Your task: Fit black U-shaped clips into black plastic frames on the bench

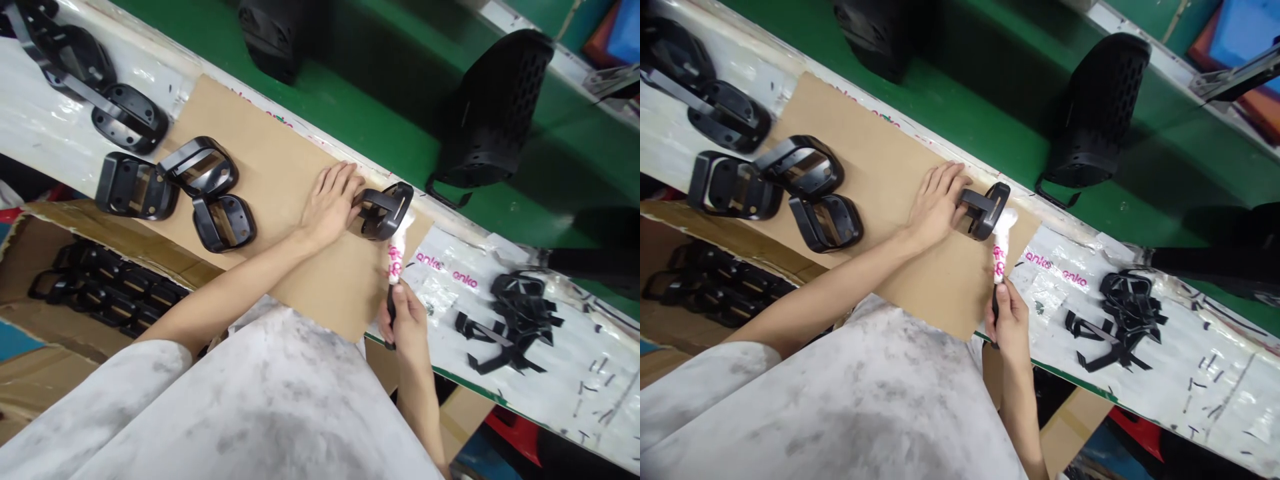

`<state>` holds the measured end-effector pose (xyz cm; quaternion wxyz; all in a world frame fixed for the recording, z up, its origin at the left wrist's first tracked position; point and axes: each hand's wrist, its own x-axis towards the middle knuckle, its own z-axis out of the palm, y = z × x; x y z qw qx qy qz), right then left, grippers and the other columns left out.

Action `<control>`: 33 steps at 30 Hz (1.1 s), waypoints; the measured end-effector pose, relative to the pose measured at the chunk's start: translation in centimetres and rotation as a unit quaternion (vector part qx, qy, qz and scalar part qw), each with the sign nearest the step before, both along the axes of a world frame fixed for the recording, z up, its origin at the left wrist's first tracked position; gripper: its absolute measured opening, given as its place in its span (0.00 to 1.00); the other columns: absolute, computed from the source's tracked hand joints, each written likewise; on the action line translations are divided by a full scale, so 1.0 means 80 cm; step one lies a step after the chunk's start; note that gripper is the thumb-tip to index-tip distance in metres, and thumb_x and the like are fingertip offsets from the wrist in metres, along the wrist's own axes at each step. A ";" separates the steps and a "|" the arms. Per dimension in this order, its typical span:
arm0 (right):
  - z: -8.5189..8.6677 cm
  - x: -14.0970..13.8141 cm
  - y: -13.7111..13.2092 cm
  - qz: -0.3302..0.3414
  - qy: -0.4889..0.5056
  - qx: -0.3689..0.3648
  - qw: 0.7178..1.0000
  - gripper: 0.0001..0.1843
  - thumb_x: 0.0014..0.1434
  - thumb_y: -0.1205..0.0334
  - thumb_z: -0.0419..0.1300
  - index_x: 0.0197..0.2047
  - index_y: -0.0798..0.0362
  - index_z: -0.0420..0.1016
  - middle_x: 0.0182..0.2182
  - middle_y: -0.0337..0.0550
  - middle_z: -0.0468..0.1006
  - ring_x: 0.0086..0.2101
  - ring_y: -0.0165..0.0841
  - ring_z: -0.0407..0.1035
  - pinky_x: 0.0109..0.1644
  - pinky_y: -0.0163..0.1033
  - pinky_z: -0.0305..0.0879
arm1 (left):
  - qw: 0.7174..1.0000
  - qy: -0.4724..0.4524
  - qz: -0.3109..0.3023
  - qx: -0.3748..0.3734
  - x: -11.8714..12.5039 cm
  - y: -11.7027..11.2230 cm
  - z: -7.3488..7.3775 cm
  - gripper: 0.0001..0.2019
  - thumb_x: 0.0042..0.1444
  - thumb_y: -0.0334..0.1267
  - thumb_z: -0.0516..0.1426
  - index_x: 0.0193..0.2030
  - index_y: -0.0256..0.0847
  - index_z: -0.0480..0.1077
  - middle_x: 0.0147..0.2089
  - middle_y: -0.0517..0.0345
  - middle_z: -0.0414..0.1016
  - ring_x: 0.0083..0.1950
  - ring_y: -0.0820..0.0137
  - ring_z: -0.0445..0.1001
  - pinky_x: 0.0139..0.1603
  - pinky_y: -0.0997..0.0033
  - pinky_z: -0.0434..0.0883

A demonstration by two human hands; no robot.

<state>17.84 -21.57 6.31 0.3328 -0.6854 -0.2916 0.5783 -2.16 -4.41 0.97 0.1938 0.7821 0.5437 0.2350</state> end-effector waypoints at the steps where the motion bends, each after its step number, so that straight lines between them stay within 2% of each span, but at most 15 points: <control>1: -0.001 0.000 0.002 0.014 -0.034 0.005 0.999 0.30 0.69 0.33 0.60 0.60 0.49 0.78 0.17 0.27 0.61 0.13 0.26 0.49 0.14 0.34 0.48 | 1.000 0.002 0.001 -0.002 0.000 0.000 0.000 0.21 0.72 0.40 0.51 0.68 0.39 0.67 0.79 0.39 0.61 0.82 0.51 0.54 0.83 0.40 0.48; 4: -0.002 0.000 0.008 0.046 -0.134 0.022 0.990 0.32 0.71 0.35 0.59 0.64 0.51 0.78 0.18 0.29 0.62 0.16 0.29 0.53 0.18 0.35 0.52 | 1.000 0.006 0.002 0.004 0.000 0.000 0.000 0.21 0.71 0.40 0.52 0.68 0.39 0.68 0.78 0.40 0.62 0.82 0.51 0.54 0.83 0.40 0.49; 6: -0.003 0.002 0.010 0.055 -0.156 0.033 0.986 0.33 0.71 0.36 0.59 0.66 0.51 0.78 0.18 0.30 0.63 0.17 0.29 0.54 0.19 0.35 0.54 | 1.000 0.009 0.002 0.010 0.000 0.000 0.000 0.21 0.71 0.39 0.53 0.67 0.39 0.68 0.78 0.40 0.63 0.82 0.51 0.55 0.83 0.41 0.49; 10: -0.004 0.009 0.008 0.043 -0.079 0.010 0.996 0.33 0.69 0.35 0.61 0.64 0.50 0.79 0.17 0.28 0.61 0.14 0.27 0.51 0.14 0.34 0.50 | 1.000 0.014 0.003 0.012 0.000 0.000 0.000 0.20 0.70 0.38 0.54 0.67 0.38 0.68 0.78 0.38 0.63 0.82 0.50 0.55 0.83 0.41 0.50; 12: -0.004 0.013 0.007 0.034 -0.028 -0.008 0.999 0.31 0.67 0.33 0.62 0.59 0.49 0.79 0.17 0.27 0.62 0.11 0.26 0.48 0.11 0.33 0.47 | 1.000 0.015 0.003 0.014 0.001 0.000 -0.001 0.20 0.70 0.38 0.54 0.67 0.38 0.68 0.78 0.38 0.63 0.82 0.50 0.55 0.83 0.41 0.50; 14: -0.004 0.019 0.007 0.038 -0.019 -0.013 0.999 0.28 0.67 0.32 0.63 0.51 0.49 0.80 0.17 0.28 0.64 0.10 0.25 0.48 0.10 0.33 0.46 | 1.000 0.018 0.002 0.018 0.001 0.000 -0.002 0.21 0.70 0.37 0.55 0.67 0.38 0.68 0.78 0.39 0.62 0.82 0.50 0.55 0.83 0.41 0.51; 17: -0.001 0.033 0.015 0.070 -0.056 -0.012 0.996 0.30 0.67 0.29 0.61 0.45 0.49 0.78 0.16 0.28 0.64 0.10 0.25 0.50 0.11 0.32 0.46 | 1.000 0.021 0.000 0.016 0.001 0.001 -0.003 0.21 0.69 0.37 0.56 0.67 0.38 0.68 0.78 0.38 0.62 0.82 0.50 0.55 0.83 0.41 0.51; 21: 0.003 0.053 0.034 0.128 -0.127 -0.003 0.984 0.33 0.65 0.26 0.59 0.48 0.49 0.79 0.15 0.28 0.61 0.13 0.27 0.50 0.14 0.33 0.46 | 1.000 0.014 0.002 0.015 0.001 0.001 -0.004 0.22 0.68 0.37 0.56 0.68 0.39 0.67 0.78 0.38 0.62 0.82 0.49 0.55 0.82 0.39 0.51; 26: 0.006 0.060 0.041 0.163 -0.215 -0.007 0.963 0.31 0.68 0.28 0.57 0.50 0.48 0.78 0.17 0.29 0.62 0.17 0.30 0.54 0.19 0.35 0.52 | 1.000 -0.002 -0.004 0.002 0.000 -0.001 0.001 0.23 0.69 0.40 0.56 0.69 0.37 0.68 0.79 0.36 0.60 0.82 0.48 0.54 0.83 0.39 0.50; 29: 0.010 0.060 0.040 0.173 -0.234 -0.009 0.957 0.30 0.70 0.28 0.55 0.51 0.47 0.77 0.17 0.29 0.62 0.18 0.31 0.56 0.21 0.35 0.53 | 0.999 -0.029 -0.021 -0.015 -0.002 0.002 0.005 0.21 0.70 0.48 0.58 0.64 0.39 0.73 0.78 0.38 0.63 0.82 0.47 0.54 0.82 0.37 0.48; 33: 0.015 0.062 0.044 0.181 -0.229 -0.009 0.957 0.27 0.70 0.32 0.59 0.50 0.47 0.76 0.17 0.28 0.65 0.17 0.30 0.56 0.21 0.35 0.55 | 0.994 -0.078 -0.067 -0.038 -0.002 0.014 0.008 0.17 0.68 0.53 0.61 0.53 0.45 0.80 0.72 0.47 0.74 0.79 0.50 0.61 0.82 0.37 0.48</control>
